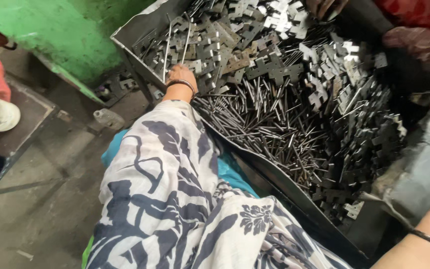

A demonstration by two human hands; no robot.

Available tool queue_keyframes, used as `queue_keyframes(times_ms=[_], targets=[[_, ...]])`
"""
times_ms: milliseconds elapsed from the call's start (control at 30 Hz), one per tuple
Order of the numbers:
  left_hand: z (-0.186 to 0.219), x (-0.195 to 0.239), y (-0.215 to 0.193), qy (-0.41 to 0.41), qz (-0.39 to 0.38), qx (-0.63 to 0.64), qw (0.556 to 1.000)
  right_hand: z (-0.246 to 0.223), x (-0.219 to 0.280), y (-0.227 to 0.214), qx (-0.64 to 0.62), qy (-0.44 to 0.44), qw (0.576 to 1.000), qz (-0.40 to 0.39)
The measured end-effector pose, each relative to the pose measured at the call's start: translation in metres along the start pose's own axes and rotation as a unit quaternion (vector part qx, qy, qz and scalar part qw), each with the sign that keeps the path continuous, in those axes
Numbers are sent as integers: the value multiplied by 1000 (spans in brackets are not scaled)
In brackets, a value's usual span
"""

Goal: The person sorts through a large bin of metal hinges and pins, picking them up one by one and examining them before placing them back into the bin or onto a side surface.

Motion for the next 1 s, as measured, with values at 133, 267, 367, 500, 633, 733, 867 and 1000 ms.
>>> queue_keyframes(times_ms=[133,267,367,500,633,733,867,1000], targets=[[-10,-35,26,-47,-45,39,997,1,9,-20,264,-1,964,-8],[-5,-29,15,-39,-58,43,997,-22,20,-15,394,-102,913,0],[7,-7,-15,4,-10,82,997,-92,42,42,281,-304,910,5],[44,62,-16,112,49,258,958,-197,109,160,12,-223,963,-151],[73,156,-7,231,70,409,880,-272,175,272,-316,84,863,-386],[75,215,-13,290,73,490,819,-303,238,331,-433,288,667,-534],[62,264,-44,452,114,446,764,-330,264,359,-511,220,646,-523],[26,245,-73,493,95,368,782,-365,239,383,-490,187,681,-511]])
Point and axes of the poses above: each hand's wrist, its own x-axis away from the middle knuckle, its own y-axis out of the palm, z = x × y, the point moved 5 cm from there along -x, towards the middle knuckle, and after that the axes turned 1 degree about -y, right-handed, at the moved point
